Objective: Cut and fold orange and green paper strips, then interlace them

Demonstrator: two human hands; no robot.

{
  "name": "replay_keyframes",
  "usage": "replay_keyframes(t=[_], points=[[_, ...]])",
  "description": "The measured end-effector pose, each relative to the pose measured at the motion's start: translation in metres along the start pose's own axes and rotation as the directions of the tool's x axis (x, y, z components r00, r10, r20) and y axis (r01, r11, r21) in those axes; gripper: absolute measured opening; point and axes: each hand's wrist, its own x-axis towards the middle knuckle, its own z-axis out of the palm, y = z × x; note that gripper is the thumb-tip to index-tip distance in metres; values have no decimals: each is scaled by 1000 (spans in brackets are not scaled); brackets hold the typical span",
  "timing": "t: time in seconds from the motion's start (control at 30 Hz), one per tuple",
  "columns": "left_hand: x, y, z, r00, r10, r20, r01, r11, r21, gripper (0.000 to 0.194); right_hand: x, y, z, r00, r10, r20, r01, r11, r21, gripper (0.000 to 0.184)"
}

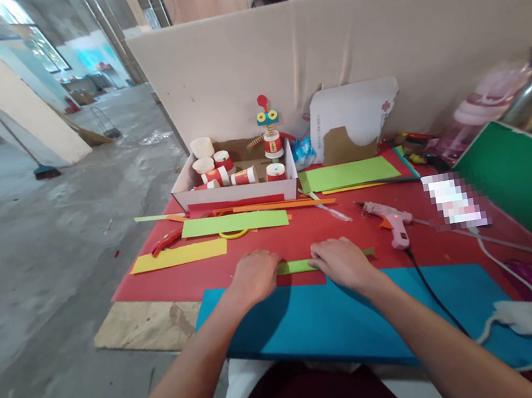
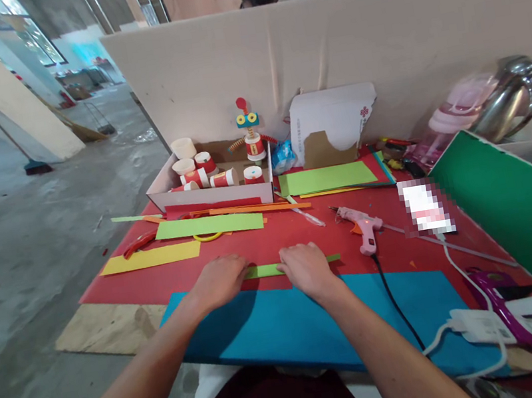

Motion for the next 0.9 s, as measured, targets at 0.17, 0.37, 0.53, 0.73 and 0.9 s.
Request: replay_keyframes(t=[0.17,0.37,0.53,0.73,0.9], points=[[1,1,0,1000,2,-2,-2,1000,15,27,1,-1,1,1000,12,8,-12,1000,-27,19],[4,1,-3,999,1,40,-3,999,40,27,1,-2,2,1000,27,2,-27,1000,-6,18],[4,3,-8,997,-21,72,18,999,39,28,1,-2,0,999,38,25,-38,999,-1,20],[1,1,-7,997,-18,75,17,1000,23,29,-1,-1,6,999,39,7,-39,999,4,19],[-6,-4,-1,999,-6,48,7,1000,-27,26,-10,7,15,998,-1,-69,6,997,71,16]])
